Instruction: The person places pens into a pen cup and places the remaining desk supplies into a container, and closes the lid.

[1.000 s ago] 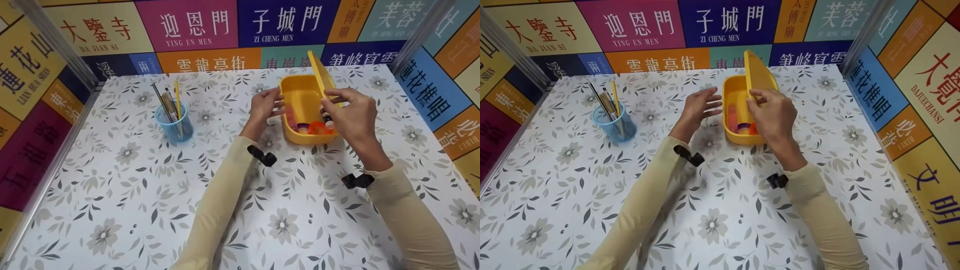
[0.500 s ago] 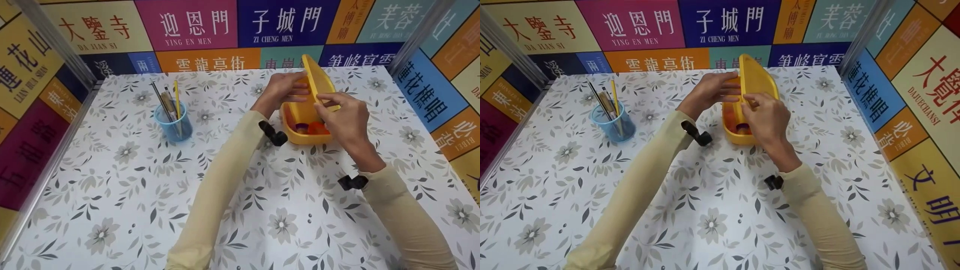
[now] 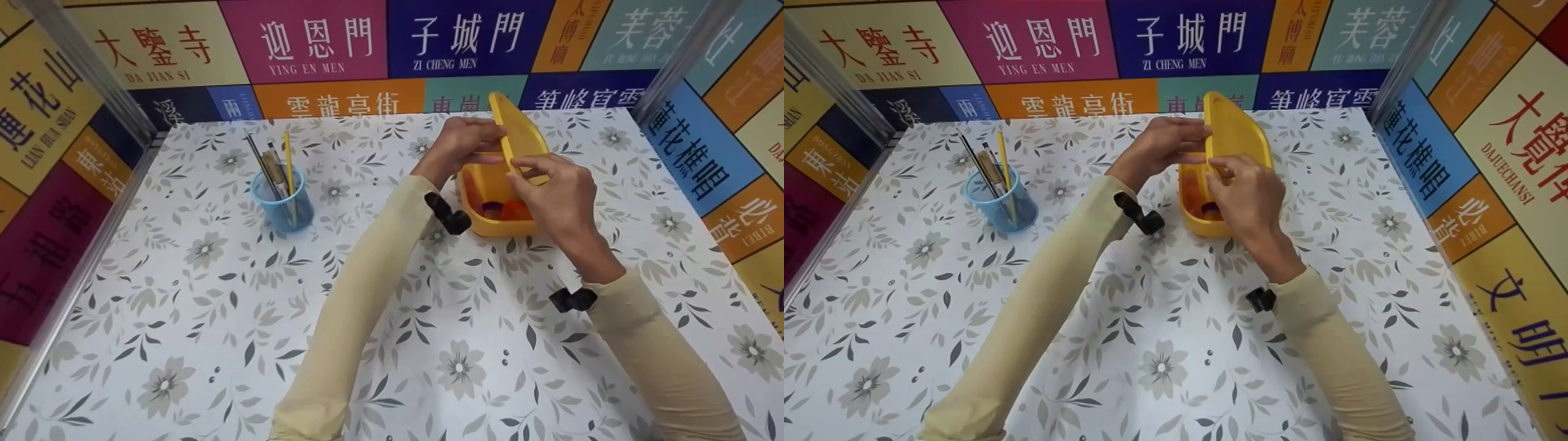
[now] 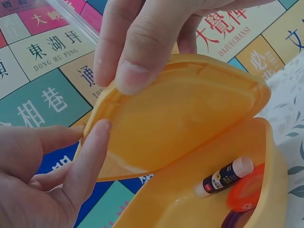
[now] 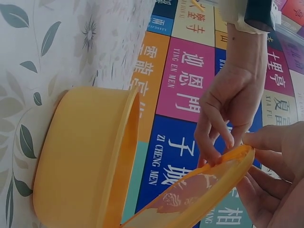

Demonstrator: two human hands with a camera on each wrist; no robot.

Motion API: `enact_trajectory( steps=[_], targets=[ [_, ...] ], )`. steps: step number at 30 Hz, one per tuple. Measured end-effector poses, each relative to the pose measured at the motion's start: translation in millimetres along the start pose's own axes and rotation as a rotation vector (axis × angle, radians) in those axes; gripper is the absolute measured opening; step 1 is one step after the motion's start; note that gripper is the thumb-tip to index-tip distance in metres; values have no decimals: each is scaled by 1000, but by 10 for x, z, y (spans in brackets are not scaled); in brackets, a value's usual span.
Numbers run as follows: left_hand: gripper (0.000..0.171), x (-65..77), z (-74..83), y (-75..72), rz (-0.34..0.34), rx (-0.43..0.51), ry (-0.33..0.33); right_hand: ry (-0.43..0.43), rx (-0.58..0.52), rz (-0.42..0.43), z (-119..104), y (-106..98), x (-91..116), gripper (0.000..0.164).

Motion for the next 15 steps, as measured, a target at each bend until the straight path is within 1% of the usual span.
enact_trajectory(
  steps=[3, 8, 11, 13, 15],
  targets=[
    [32, 7, 22, 7, -9, 0, 8, -19, 1, 3, -11, 2, 1, 29],
    [31, 29, 48, 7, 11, 5, -4, -23, -4, -15, -23, -5, 1, 28],
    [28, 43, 57, -10, 21, 11, -7, 8, -10, -57, -16, -19, -7, 32],
    [26, 52, 62, -25, 24, 11, -7, 49, -44, -85, -9, -51, -13, 36],
    [24, 55, 66, -46, 18, 16, -11, 78, -78, -83, 5, -103, -29, 38]
  ],
)
Point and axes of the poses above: each hand's wrist, its own x-axis away from the middle knuckle, its own y-axis out of the palm, z = x × y, the point moved 4 cm from there along -x, towards the middle knuckle, and after that the axes turned 9 degrees about -x, right-handed, at the moved point
